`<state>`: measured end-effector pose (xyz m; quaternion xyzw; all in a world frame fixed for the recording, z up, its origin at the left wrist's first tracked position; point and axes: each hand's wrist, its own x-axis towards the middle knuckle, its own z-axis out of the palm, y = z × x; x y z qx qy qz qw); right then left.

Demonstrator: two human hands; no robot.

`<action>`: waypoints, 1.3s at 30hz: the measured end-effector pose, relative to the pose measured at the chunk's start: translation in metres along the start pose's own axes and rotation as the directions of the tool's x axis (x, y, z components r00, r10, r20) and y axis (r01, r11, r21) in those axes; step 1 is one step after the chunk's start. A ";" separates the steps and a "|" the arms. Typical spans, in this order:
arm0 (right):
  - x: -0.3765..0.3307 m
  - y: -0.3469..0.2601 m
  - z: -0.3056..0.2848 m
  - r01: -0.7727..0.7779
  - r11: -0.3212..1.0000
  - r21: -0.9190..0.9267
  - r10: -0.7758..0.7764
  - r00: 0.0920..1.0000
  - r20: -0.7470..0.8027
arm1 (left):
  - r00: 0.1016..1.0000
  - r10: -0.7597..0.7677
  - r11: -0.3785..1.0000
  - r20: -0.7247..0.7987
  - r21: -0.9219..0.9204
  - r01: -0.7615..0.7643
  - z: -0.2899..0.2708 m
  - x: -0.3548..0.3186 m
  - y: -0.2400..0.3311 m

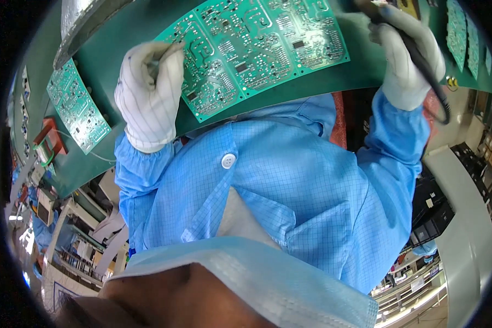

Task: Soldering electronic components onto a printed circuit board at a manual assembly station.

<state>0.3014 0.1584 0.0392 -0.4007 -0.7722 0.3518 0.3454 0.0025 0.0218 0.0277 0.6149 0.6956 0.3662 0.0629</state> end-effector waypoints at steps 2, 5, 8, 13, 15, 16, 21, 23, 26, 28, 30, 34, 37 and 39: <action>-0.010 0.019 0.016 0.235 0.958 -0.165 -0.286 0.826 -0.486 | 0.997 -0.075 0.997 0.031 -0.021 0.075 -0.001 -0.007 -0.004; -0.018 0.037 0.020 0.137 0.970 -0.200 -0.220 0.846 -0.485 | 0.997 -0.076 0.997 0.006 -0.010 0.076 -0.001 -0.014 -0.008; -0.019 0.031 0.015 0.041 0.975 -0.219 -0.155 0.830 -0.535 | 1.000 -0.010 0.998 0.006 0.069 0.010 0.002 -0.018 -0.009; -0.004 -0.016 0.017 0.006 0.986 0.168 0.059 0.924 -0.378 | 0.991 0.120 0.985 -0.055 0.135 -0.112 0.007 -0.022 -0.011; -0.002 -0.031 0.025 -0.001 0.996 0.091 0.016 0.986 -0.167 | 0.985 0.151 0.981 -0.088 0.132 -0.139 0.009 -0.023 -0.013; -0.003 -0.035 0.029 0.005 0.994 0.108 0.008 0.993 -0.117 | 0.984 0.151 0.981 -0.097 0.136 -0.138 0.010 -0.024 -0.014; -0.014 -0.027 0.048 0.148 0.989 0.007 -0.148 0.989 -0.032 | 0.983 0.150 0.982 -0.109 0.128 -0.136 0.012 -0.023 -0.022; -0.017 -0.021 0.049 0.180 0.973 -0.146 -0.187 0.982 -0.038 | 0.984 0.147 0.984 -0.103 0.121 -0.134 0.013 -0.023 -0.025; -0.018 -0.020 0.049 0.206 0.954 -0.217 -0.216 0.976 -0.025 | 0.985 0.127 0.988 -0.118 0.105 -0.114 0.014 -0.022 -0.027; -0.016 -0.023 0.050 0.211 0.962 -0.173 -0.223 0.973 -0.053 | 0.983 0.138 0.986 -0.124 0.109 -0.125 0.015 -0.022 -0.028; -0.011 -0.029 0.053 0.070 0.982 0.177 -0.041 0.986 -0.159 | 0.976 0.159 0.983 -0.148 0.113 -0.144 0.016 -0.023 -0.029; 0.019 -0.038 0.042 0.006 0.967 0.255 -0.003 1.000 -0.013 | 0.962 0.211 0.972 -0.175 0.146 -0.186 0.018 -0.021 -0.034; 0.042 -0.035 0.039 0.111 0.986 0.122 -0.152 0.901 0.406 | 0.961 0.218 0.969 -0.168 0.151 -0.193 0.019 -0.019 -0.034; 0.050 -0.028 0.043 0.029 0.984 0.177 -0.109 0.882 0.459 | 0.965 0.207 0.971 -0.163 0.151 -0.183 0.017 -0.017 -0.030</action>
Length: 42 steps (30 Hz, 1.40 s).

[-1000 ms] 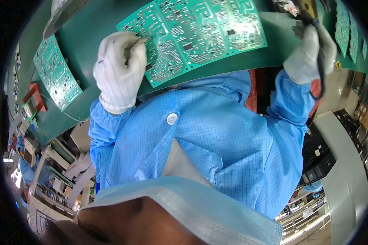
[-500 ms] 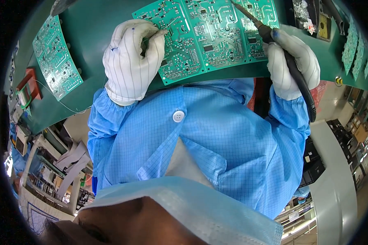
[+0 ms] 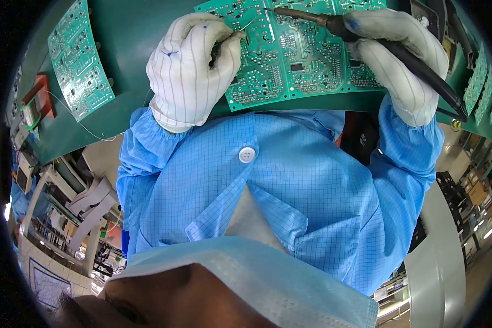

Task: Soldering electronic components onto a printed circuit board at a manual assembly station.

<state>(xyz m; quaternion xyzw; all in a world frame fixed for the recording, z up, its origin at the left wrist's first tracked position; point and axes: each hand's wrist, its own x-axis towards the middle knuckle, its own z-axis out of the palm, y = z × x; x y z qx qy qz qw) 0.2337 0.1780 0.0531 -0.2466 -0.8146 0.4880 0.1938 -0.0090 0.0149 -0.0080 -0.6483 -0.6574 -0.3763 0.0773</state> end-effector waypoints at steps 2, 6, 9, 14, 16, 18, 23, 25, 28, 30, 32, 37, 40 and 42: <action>0.007 0.009 -0.001 0.223 0.962 -0.158 -0.214 0.974 0.071 | 0.996 -0.049 0.999 0.079 -0.006 0.049 -0.006 0.005 0.005; 0.004 0.017 -0.002 0.143 0.988 -0.051 -0.139 0.988 0.064 | 0.977 -0.026 0.996 0.209 0.092 0.007 -0.024 0.017 0.013; 0.005 0.018 -0.003 0.158 0.985 -0.074 -0.153 0.985 0.073 | 0.967 -0.003 0.989 0.255 0.143 -0.034 -0.030 0.024 0.015; 0.003 0.009 0.004 0.035 0.998 -0.058 -0.032 0.998 0.051 | 0.968 -0.013 0.988 0.250 0.151 -0.025 -0.028 0.024 0.015; 0.002 0.007 0.004 -0.143 0.987 0.070 0.141 0.990 0.029 | 0.968 -0.021 0.988 0.250 0.150 -0.017 -0.028 0.022 0.015; 0.001 0.008 0.001 -0.014 0.997 -0.079 0.018 0.998 0.052 | 0.970 -0.007 0.987 0.242 0.157 -0.032 -0.028 0.021 0.014; 0.003 0.019 -0.006 0.264 0.931 -0.251 -0.233 0.961 0.148 | 0.967 -0.020 0.990 0.254 0.139 -0.016 -0.027 0.022 0.014; 0.003 0.019 -0.007 0.247 0.936 -0.253 -0.216 0.966 0.142 | 0.968 -0.018 0.991 0.249 0.134 -0.016 -0.025 0.021 0.013; 0.003 0.016 -0.008 0.212 0.944 -0.254 -0.183 0.974 0.130 | 0.972 -0.007 0.991 0.235 0.132 -0.025 -0.026 0.016 0.011; 0.004 0.012 -0.009 0.307 0.870 -0.385 -0.235 0.946 0.223 | 0.972 -0.025 0.995 0.234 0.104 0.001 -0.028 0.013 0.010; 0.005 0.010 -0.010 0.354 0.823 -0.444 -0.252 0.929 0.273 | 0.972 -0.035 0.996 0.234 0.088 0.014 -0.027 0.013 0.009; 0.010 0.005 -0.006 0.193 0.942 -0.276 -0.147 0.973 0.178 | 1.000 0.008 0.998 -0.017 -0.067 -0.009 0.001 0.019 0.001; 0.015 0.001 -0.003 0.207 0.945 -0.251 -0.158 0.967 0.202 | 0.847 -0.012 0.915 -0.532 -0.348 -0.206 0.010 0.022 -0.001; 0.017 -0.002 -0.001 0.303 0.899 -0.316 -0.235 0.943 0.235 | 0.999 -0.026 0.999 -0.019 -0.046 0.025 -0.014 0.024 0.009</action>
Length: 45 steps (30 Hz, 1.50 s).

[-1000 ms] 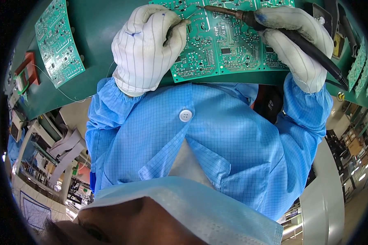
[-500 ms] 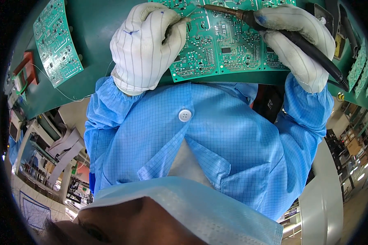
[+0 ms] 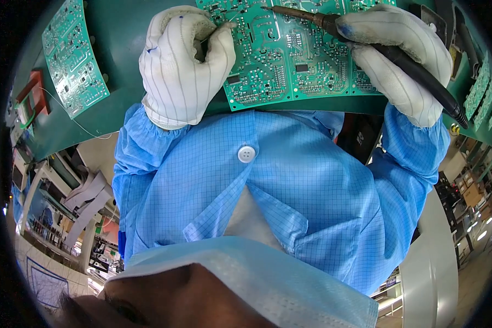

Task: Soldering electronic components onto a printed circuit board at a manual assembly station.

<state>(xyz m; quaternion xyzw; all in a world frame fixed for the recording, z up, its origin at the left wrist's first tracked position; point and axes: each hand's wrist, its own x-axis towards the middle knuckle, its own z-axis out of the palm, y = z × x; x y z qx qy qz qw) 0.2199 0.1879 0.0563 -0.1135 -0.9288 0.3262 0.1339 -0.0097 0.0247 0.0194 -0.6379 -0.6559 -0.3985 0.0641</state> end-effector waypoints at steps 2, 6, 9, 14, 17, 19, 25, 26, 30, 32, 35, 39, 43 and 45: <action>0.001 -0.003 0.000 0.041 0.998 -0.046 -0.041 0.999 0.006 | 0.963 -0.091 0.981 0.253 0.189 0.043 -0.001 -0.004 -0.001; 0.001 -0.006 -0.003 -0.144 0.975 0.166 0.144 0.989 0.016 | 0.863 -0.010 0.933 -0.505 -0.315 -0.173 0.043 -0.022 -0.024; 0.001 -0.009 0.001 -0.036 0.983 0.177 0.047 0.997 -0.061 | 0.872 0.000 0.945 -0.489 -0.286 -0.160 0.058 -0.042 -0.037; -0.005 -0.024 0.024 -0.177 0.889 0.422 0.294 0.928 -0.230 | 0.868 0.030 0.944 -0.496 -0.270 -0.187 0.056 -0.036 -0.036; -0.008 -0.025 0.037 -0.181 0.909 0.374 0.304 0.903 -0.304 | 0.863 0.057 0.945 -0.502 -0.252 -0.208 0.037 -0.015 -0.023; -0.009 -0.021 0.040 -0.167 0.931 0.324 0.267 0.918 -0.295 | 0.966 0.071 0.986 -0.251 -0.130 -0.106 0.015 -0.008 -0.012; -0.011 -0.018 0.041 -0.145 0.934 0.326 0.242 0.929 -0.281 | 0.964 -0.012 0.981 0.267 0.188 -0.040 -0.020 -0.004 0.000; -0.010 -0.018 0.041 -0.144 0.934 0.327 0.241 0.929 -0.279 | 0.964 -0.006 0.980 0.265 0.191 -0.047 -0.019 -0.003 0.000; -0.009 -0.019 0.042 -0.067 0.993 0.097 0.086 0.974 -0.208 | 0.967 -0.010 0.980 0.254 0.196 -0.041 -0.016 0.001 0.001; -0.008 -0.019 0.045 -0.130 0.954 0.270 0.197 0.951 -0.238 | 0.967 -0.020 0.980 0.253 0.197 -0.032 -0.017 0.001 0.001; -0.010 -0.019 0.047 -0.174 0.913 0.369 0.275 0.930 -0.244 | 0.968 -0.019 0.979 0.251 0.202 -0.033 -0.017 0.000 0.000; -0.014 -0.018 0.044 -0.176 0.885 0.431 0.301 0.922 -0.242 | 0.967 -0.036 0.981 0.253 0.195 -0.014 -0.017 -0.001 0.001; -0.028 -0.020 0.035 -0.117 0.870 0.479 0.309 0.887 -0.344 | 0.964 -0.115 0.981 0.238 0.181 0.072 -0.020 -0.005 -0.001; -0.040 -0.018 0.031 -0.195 0.919 0.342 0.352 0.795 -0.494 | 0.968 -0.142 0.976 0.207 0.192 0.102 -0.022 -0.010 -0.006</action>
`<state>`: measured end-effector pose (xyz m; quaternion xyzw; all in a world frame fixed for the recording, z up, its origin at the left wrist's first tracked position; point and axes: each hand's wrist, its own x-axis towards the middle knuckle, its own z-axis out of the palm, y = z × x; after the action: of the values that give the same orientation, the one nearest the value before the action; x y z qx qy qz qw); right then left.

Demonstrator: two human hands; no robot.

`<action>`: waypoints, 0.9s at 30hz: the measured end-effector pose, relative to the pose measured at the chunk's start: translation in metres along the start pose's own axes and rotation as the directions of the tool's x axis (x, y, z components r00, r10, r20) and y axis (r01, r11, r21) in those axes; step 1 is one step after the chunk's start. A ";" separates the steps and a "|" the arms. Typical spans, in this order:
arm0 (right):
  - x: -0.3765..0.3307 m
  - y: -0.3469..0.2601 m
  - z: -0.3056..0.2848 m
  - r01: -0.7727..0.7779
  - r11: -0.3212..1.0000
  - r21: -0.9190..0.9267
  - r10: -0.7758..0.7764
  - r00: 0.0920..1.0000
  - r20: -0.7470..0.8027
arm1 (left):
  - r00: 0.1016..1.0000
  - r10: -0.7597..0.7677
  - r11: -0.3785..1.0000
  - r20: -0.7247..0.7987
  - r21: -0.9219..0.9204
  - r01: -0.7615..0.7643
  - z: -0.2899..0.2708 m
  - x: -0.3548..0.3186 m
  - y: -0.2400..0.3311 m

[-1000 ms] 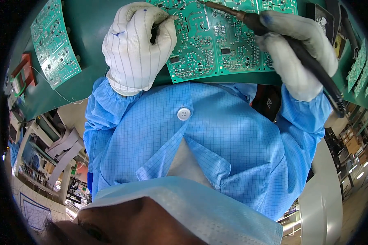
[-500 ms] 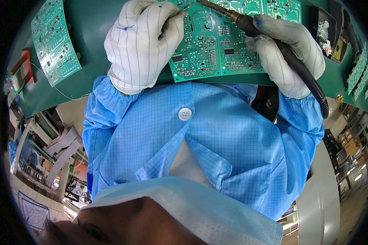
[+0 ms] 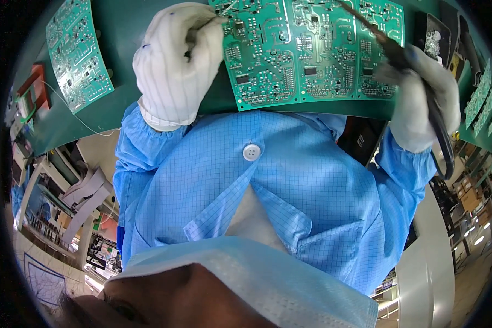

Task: Soldering electronic components onto a printed circuit board at a manual assembly station.

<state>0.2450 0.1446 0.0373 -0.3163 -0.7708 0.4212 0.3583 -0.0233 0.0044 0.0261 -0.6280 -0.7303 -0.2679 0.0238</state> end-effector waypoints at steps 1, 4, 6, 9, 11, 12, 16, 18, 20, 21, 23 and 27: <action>-0.004 0.002 -0.006 0.030 1.000 0.000 -0.030 0.997 -0.071 | 1.000 -0.011 1.000 -0.008 0.004 0.011 0.000 -0.003 -0.004; -0.016 0.022 -0.019 0.137 0.981 -0.134 -0.156 0.976 -0.149 | 0.979 -0.162 0.969 -0.123 -0.207 0.135 0.004 -0.011 -0.017; -0.026 0.042 -0.019 0.224 0.905 -0.361 -0.406 0.707 -0.579 | 0.970 -0.226 0.956 -0.092 -0.211 0.203 0.004 -0.019 -0.021; -0.039 0.055 -0.019 -0.084 0.850 -0.521 -0.256 0.798 -0.546 | 0.932 -0.362 0.883 -0.005 -0.321 0.342 0.005 -0.028 -0.025; -0.041 0.052 -0.017 -0.135 0.855 -0.502 -0.212 0.791 -0.574 | 0.953 -0.303 0.919 -0.024 -0.271 0.286 0.007 -0.030 -0.028; -0.039 0.048 -0.015 -0.135 0.856 -0.500 -0.210 0.792 -0.574 | 0.970 -0.238 0.946 -0.054 -0.242 0.218 0.007 -0.030 -0.029; -0.030 0.022 0.003 -0.028 0.866 -0.500 -0.255 0.834 -0.489 | 0.988 -0.126 0.979 -0.095 -0.171 0.108 0.012 -0.032 -0.033; -0.029 0.013 0.018 -0.015 0.896 -0.443 -0.221 0.851 -0.476 | 0.989 -0.106 0.984 -0.102 -0.151 0.090 0.013 -0.034 -0.033; -0.031 0.008 0.029 -0.009 0.966 -0.259 -0.113 0.885 -0.452 | 0.990 -0.102 0.983 -0.094 -0.163 0.086 0.014 -0.036 -0.032; -0.033 0.007 0.032 -0.009 0.966 -0.258 -0.113 0.885 -0.451 | 0.990 -0.103 0.982 -0.099 -0.169 0.086 0.013 -0.037 -0.032; -0.038 0.007 0.033 -0.015 0.994 -0.109 -0.030 0.917 -0.399 | 0.992 -0.099 0.979 -0.083 -0.188 0.082 0.013 -0.038 -0.031; -0.047 0.017 0.025 -0.040 0.998 0.038 0.050 0.946 -0.319 | 0.995 -0.087 0.966 -0.052 -0.250 0.071 0.010 -0.037 -0.029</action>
<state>0.2528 0.1043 -0.0011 -0.3922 -0.6884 0.3845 0.4737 -0.0398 -0.0266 -0.0068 -0.5878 -0.7144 -0.3772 -0.0426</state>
